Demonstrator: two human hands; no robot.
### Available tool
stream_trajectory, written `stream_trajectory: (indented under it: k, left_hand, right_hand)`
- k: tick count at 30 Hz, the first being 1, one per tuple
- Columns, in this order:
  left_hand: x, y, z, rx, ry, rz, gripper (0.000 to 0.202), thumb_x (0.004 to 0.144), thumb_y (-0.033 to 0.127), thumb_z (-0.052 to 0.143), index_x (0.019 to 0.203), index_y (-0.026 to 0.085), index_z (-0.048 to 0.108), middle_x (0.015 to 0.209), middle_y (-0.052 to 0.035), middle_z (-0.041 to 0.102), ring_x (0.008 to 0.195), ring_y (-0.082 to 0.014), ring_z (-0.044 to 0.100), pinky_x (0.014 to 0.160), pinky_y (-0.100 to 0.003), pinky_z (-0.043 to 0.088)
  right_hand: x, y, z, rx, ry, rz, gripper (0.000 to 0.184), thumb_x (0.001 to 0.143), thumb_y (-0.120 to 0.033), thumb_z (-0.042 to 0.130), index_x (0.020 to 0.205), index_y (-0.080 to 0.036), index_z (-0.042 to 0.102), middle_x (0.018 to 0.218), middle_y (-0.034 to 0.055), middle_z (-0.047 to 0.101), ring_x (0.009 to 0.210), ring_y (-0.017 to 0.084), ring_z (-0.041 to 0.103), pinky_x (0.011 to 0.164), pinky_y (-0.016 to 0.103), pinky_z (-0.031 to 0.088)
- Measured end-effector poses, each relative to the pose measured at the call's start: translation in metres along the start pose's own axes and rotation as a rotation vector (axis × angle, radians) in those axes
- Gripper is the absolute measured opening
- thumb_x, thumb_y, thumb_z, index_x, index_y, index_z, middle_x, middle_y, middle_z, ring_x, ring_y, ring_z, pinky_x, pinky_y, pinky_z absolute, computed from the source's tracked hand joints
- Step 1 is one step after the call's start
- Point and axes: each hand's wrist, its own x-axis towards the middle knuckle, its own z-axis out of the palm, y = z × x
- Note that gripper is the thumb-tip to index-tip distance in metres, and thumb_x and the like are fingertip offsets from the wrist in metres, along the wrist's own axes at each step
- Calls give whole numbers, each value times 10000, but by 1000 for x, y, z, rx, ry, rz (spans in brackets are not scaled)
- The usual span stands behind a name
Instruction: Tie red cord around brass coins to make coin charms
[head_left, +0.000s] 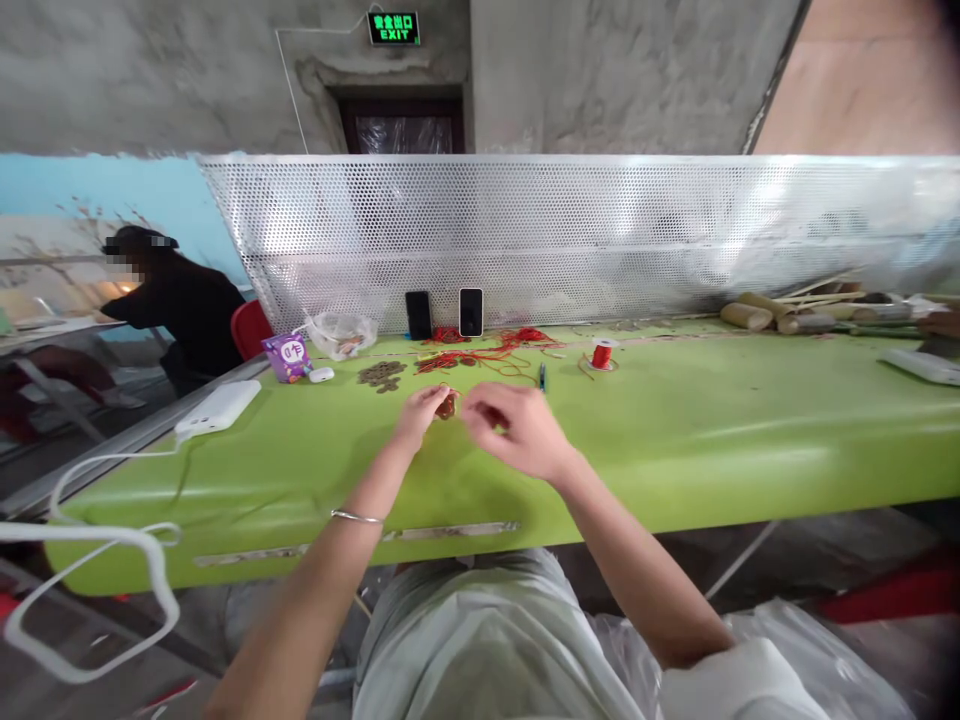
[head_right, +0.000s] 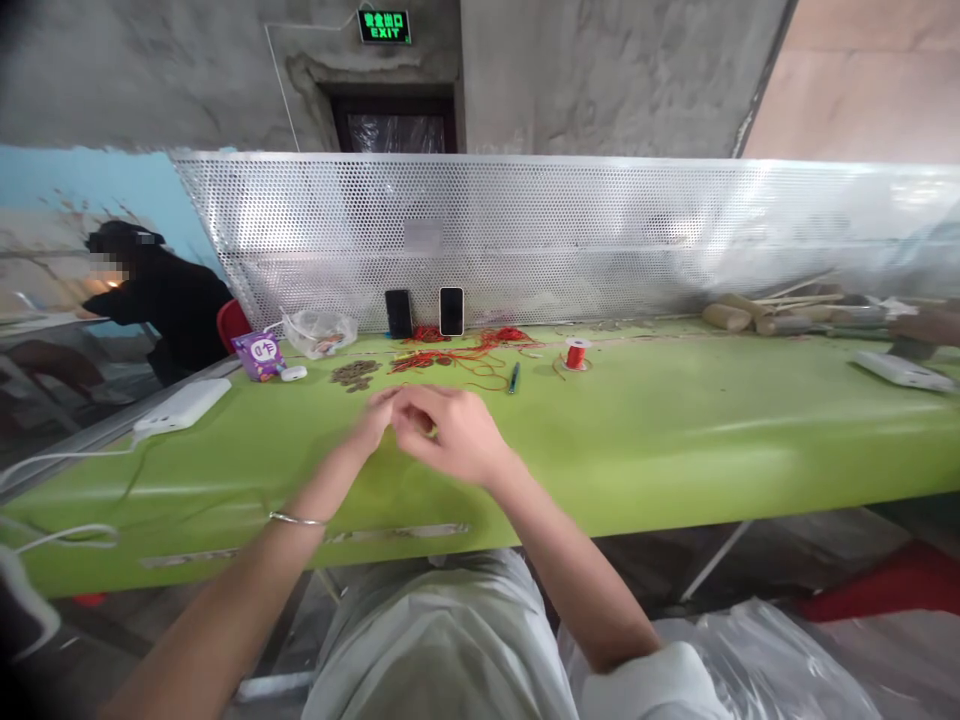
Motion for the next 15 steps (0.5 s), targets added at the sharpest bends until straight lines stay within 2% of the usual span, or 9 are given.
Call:
stream_trajectory:
  k: [1, 3, 5, 7, 10, 13, 15]
  left_hand:
    - [0, 0, 0, -4, -3, 0, 266, 888, 332, 530, 1065, 139, 578, 1032, -66, 617, 851, -172, 615, 733, -360, 528]
    - [0, 1, 0, -20, -5, 7, 264, 880, 357, 534, 996, 131, 605, 930, -50, 639, 772, -153, 615, 693, -329, 519]
    - [0, 1, 1, -40, 2, 23, 312, 830, 432, 570, 867, 132, 644, 741, -20, 639, 644, -133, 591, 624, -284, 483]
    - [-1, 2, 2, -60, 9, 42, 376, 731, 513, 631, 781, 142, 666, 615, -6, 614, 569, -131, 560, 572, -262, 439]
    - [-2, 4, 3, -75, 7, 63, 448, 606, 580, 680, 740, 152, 678, 570, -13, 608, 535, -135, 535, 538, -259, 399]
    - [-2, 5, 3, -74, 6, 72, 488, 562, 611, 683, 728, 152, 681, 554, -14, 601, 518, -135, 521, 530, -263, 385]
    - [-1, 4, 4, -69, 10, 80, 506, 559, 627, 676, 728, 151, 681, 559, -16, 601, 519, -136, 521, 530, -265, 384]
  right_hand:
    - [5, 4, 5, -39, -64, 55, 252, 881, -380, 536, 1053, -213, 613, 826, 13, 656, 738, 144, 615, 697, 273, 486]
    - [15, 14, 19, -120, -177, 187, 242, 831, -376, 583, 1018, -235, 640, 733, 7, 667, 695, 164, 624, 641, 257, 456]
    - [23, 26, 34, -151, -201, 268, 246, 800, -352, 610, 1005, -226, 659, 784, 36, 691, 732, 197, 640, 627, 267, 447]
    - [27, 35, 44, -151, -213, 295, 258, 804, -360, 601, 1030, -251, 663, 805, 35, 703, 761, 204, 648, 638, 267, 449]
    - [27, 41, 53, -133, -228, 297, 217, 816, -379, 590, 984, -281, 689, 820, 26, 714, 779, 199, 653, 650, 259, 456]
    - [24, 43, 54, -106, -203, 300, 139, 809, -315, 605, 891, -278, 711, 811, 22, 718, 754, 192, 657, 641, 251, 462]
    - [21, 45, 52, -83, -136, 316, 150, 834, -287, 575, 903, -269, 706, 802, 22, 718, 745, 186, 657, 644, 249, 468]
